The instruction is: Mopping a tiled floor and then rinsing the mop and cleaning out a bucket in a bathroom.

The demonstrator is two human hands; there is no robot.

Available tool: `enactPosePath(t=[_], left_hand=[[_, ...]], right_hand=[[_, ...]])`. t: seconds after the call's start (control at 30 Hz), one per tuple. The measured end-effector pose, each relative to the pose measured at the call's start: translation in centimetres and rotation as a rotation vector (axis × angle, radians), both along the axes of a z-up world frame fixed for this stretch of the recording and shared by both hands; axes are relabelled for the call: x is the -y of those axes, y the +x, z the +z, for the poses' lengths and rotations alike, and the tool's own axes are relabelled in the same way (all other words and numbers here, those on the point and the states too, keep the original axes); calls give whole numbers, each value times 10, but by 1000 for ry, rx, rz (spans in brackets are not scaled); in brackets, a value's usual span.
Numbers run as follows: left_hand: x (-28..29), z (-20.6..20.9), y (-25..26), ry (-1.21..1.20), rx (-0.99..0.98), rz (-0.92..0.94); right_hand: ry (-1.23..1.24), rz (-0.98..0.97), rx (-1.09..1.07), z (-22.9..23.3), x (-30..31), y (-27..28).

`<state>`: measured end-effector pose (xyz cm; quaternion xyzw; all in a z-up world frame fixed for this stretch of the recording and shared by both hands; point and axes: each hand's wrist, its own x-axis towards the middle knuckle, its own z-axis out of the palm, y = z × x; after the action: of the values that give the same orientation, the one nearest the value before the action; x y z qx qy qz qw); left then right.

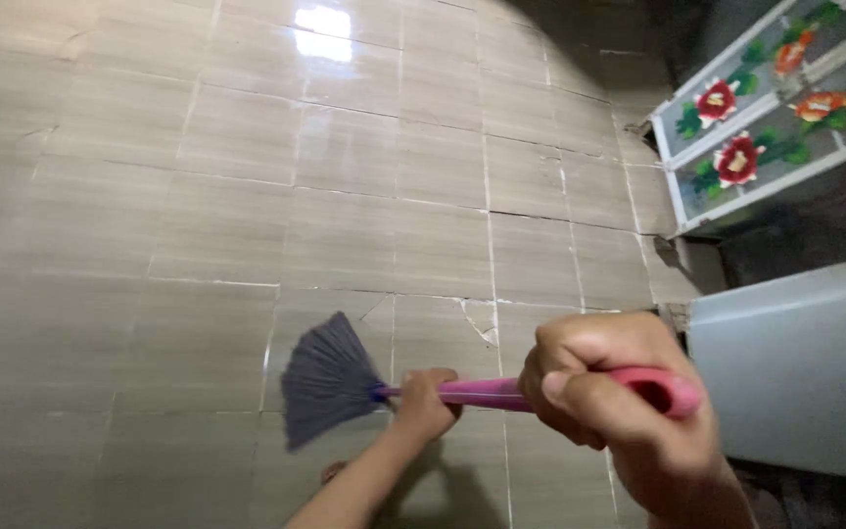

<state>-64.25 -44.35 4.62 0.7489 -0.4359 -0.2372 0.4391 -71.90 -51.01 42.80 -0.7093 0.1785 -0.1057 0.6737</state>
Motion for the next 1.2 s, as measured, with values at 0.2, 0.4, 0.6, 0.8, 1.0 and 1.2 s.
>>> enactPosePath(t=[0.2, 0.4, 0.6, 0.8, 1.0, 1.2], left_hand=[[50, -20, -45, -1, -127, -190], [60, -36, -57, -11, -300, -535], [99, 1, -7, -230, 54, -636], [161, -35, 32, -1, 341, -557], [217, -46, -36, 141, 79, -196], [272, -18, -190, 36, -141, -121]], right_hand=[[-332, -86, -255, -54, 3, 1], [-335, -238, -157, -57, 10, -14], [-182, -586, 329, -32, 27, -49], [-312, -701, 408, -99, 46, -88], [-209, -517, 392, -133, 139, -167], [-148, -349, 68, -51, 243, -262]])
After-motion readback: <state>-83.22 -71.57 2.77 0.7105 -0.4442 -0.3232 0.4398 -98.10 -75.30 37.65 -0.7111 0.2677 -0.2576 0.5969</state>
